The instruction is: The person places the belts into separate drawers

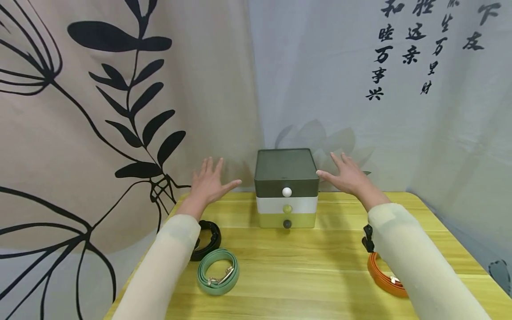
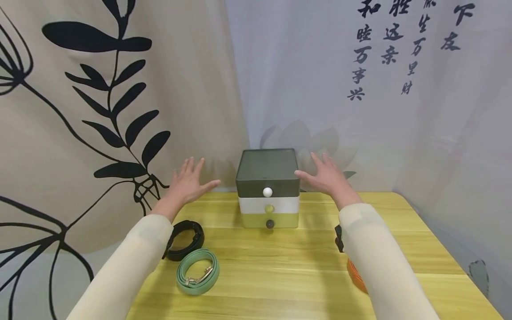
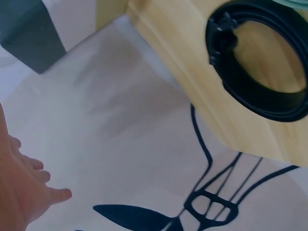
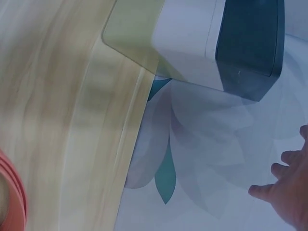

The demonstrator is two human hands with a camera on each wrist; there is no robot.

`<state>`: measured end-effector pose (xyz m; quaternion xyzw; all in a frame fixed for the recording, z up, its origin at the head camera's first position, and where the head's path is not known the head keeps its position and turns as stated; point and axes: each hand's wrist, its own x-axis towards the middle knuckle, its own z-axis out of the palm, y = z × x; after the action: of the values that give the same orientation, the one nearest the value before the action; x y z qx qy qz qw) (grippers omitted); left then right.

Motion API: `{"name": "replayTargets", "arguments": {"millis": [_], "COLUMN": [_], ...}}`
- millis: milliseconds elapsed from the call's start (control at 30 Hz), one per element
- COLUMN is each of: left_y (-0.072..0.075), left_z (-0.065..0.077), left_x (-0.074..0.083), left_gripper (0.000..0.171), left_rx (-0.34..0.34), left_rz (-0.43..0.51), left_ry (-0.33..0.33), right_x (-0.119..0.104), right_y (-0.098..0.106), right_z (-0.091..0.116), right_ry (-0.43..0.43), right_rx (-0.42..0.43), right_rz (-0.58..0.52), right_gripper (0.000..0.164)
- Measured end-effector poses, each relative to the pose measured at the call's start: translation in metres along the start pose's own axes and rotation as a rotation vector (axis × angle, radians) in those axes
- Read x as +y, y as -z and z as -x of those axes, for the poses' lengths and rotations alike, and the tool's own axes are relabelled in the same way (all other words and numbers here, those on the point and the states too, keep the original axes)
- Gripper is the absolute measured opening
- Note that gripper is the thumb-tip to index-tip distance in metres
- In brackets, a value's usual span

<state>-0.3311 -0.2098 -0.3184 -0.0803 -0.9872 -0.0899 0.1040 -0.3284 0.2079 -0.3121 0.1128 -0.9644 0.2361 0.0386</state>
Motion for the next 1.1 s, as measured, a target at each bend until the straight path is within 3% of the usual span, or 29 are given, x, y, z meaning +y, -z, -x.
{"name": "replayTargets", "arguments": {"millis": [200,500,1100], "left_y": [0.006,0.012,0.024], "left_z": [-0.005,-0.008,-0.002], "left_x": [0.017,0.044,0.089], "left_gripper": [0.109,0.106,0.095], "left_rx": [0.004,0.066,0.126], "left_rz": [0.073,0.23,0.502], "left_ry": [-0.007,-0.015,-0.002], "right_x": [-0.004,-0.011,-0.013], "right_y": [0.001,0.003,0.001], "right_z": [-0.003,-0.005,-0.006], "right_ry": [0.016,0.022,0.019], "right_rx": [-0.012,-0.008,0.03], "right_rz": [-0.046,-0.103,-0.197], "right_gripper": [0.093,0.091,0.089]}}
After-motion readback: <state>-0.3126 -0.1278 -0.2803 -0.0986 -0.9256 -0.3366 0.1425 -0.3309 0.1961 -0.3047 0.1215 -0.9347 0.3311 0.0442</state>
